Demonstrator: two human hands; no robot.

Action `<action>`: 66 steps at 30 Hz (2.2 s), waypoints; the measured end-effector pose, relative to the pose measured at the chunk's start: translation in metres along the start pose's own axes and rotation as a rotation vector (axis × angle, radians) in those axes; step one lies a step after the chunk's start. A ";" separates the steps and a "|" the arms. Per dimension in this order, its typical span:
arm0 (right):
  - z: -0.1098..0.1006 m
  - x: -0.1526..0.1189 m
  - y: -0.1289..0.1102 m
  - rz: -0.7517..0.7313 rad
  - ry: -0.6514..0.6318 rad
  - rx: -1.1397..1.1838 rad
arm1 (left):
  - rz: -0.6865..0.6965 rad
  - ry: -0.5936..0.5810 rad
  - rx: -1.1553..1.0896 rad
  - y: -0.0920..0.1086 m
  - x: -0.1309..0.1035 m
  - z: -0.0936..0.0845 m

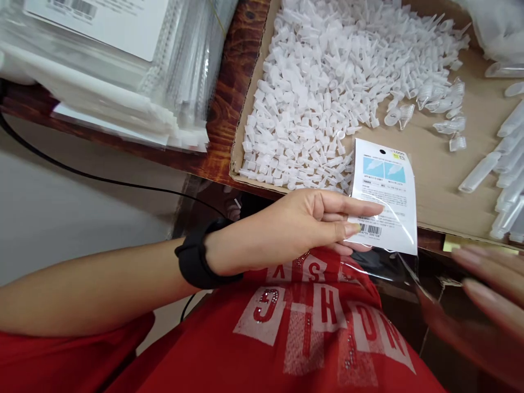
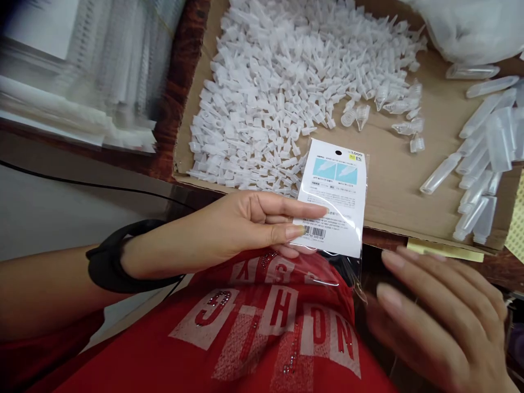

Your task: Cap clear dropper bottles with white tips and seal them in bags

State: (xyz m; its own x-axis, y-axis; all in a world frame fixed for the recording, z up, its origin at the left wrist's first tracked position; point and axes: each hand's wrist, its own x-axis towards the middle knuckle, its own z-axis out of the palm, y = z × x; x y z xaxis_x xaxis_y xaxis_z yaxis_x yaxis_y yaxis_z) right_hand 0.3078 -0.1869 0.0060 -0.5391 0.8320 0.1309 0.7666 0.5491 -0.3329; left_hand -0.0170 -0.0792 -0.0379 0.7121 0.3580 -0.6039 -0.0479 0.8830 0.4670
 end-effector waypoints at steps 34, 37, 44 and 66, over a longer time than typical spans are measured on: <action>0.029 0.094 -0.047 0.044 -0.030 0.139 | 0.068 -0.089 0.181 -0.003 -0.002 0.000; 0.030 0.102 -0.042 0.106 -0.057 0.152 | 0.036 -0.120 0.129 -0.003 -0.002 -0.004; 0.030 0.107 -0.042 0.151 -0.086 0.200 | 0.018 -0.172 0.057 -0.005 -0.004 -0.007; 0.037 0.110 -0.040 0.142 -0.057 0.196 | 0.010 -0.138 0.039 -0.007 -0.003 -0.001</action>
State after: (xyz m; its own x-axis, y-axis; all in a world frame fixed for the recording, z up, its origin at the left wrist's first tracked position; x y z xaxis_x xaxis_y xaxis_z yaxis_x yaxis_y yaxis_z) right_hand 0.2048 -0.1202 -0.0009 -0.4534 0.8911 0.0187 0.7571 0.3962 -0.5194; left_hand -0.0195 -0.0856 -0.0402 0.8013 0.3195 -0.5058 -0.0300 0.8659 0.4993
